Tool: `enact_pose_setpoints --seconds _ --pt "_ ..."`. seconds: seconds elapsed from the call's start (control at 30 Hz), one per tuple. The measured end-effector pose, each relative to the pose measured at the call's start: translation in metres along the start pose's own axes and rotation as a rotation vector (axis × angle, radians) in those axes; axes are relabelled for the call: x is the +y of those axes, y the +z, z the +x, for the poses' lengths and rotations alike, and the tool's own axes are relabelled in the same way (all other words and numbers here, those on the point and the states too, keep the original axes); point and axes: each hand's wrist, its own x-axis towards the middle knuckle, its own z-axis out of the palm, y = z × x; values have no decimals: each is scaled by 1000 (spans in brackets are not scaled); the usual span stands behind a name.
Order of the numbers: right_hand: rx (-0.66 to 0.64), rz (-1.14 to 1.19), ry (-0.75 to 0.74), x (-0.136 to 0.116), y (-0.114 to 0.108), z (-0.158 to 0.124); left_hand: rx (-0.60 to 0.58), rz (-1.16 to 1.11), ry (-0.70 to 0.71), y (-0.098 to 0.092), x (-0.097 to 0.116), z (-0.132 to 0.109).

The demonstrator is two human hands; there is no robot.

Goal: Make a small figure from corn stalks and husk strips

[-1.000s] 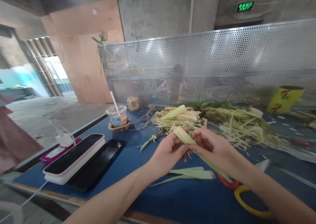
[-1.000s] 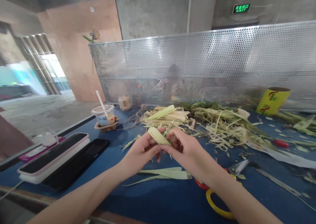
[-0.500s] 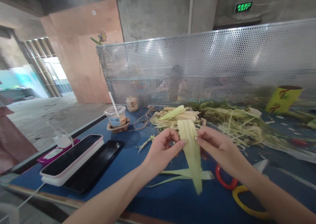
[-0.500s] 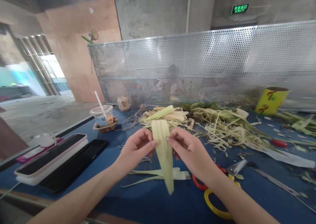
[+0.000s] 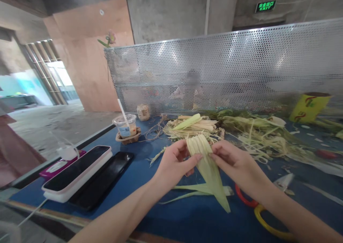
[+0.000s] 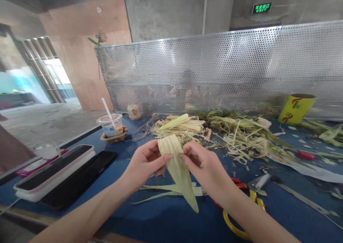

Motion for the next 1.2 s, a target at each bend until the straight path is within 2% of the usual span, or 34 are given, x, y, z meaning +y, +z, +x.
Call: enact_pose_setpoints --seconds 0.07,0.17,0.27,0.4,0.6,0.67,0.77,0.83,0.97,1.07,1.2 --pt "-44 168 66 -2 0 0 16 34 -29 0 1 0" --pt "-180 545 177 -4 2 0 23 42 -91 1 0 -1" --pt "-228 732 248 -3 6 0 -84 47 -132 4 -4 -3" --pt "-161 666 228 2 10 0 -185 133 -146 7 -8 -8" --pt "-79 632 214 -2 5 0 -155 233 -89 4 -6 -9" --pt "-115 701 230 -4 4 0 -168 294 -81 3 -5 -9" --pt "-259 801 298 -4 3 0 -208 378 -71 2 -6 -9" --pt "-322 733 317 -4 3 -1 -244 389 -74 2 -7 -10" --pt "-303 482 236 -5 1 -2 -299 365 -110 2 -6 -12" --pt "-292 386 181 -8 -2 -1 -320 338 -123 3 -2 -12" --pt "-266 259 127 -13 -4 0 -244 438 28 3 4 -10"
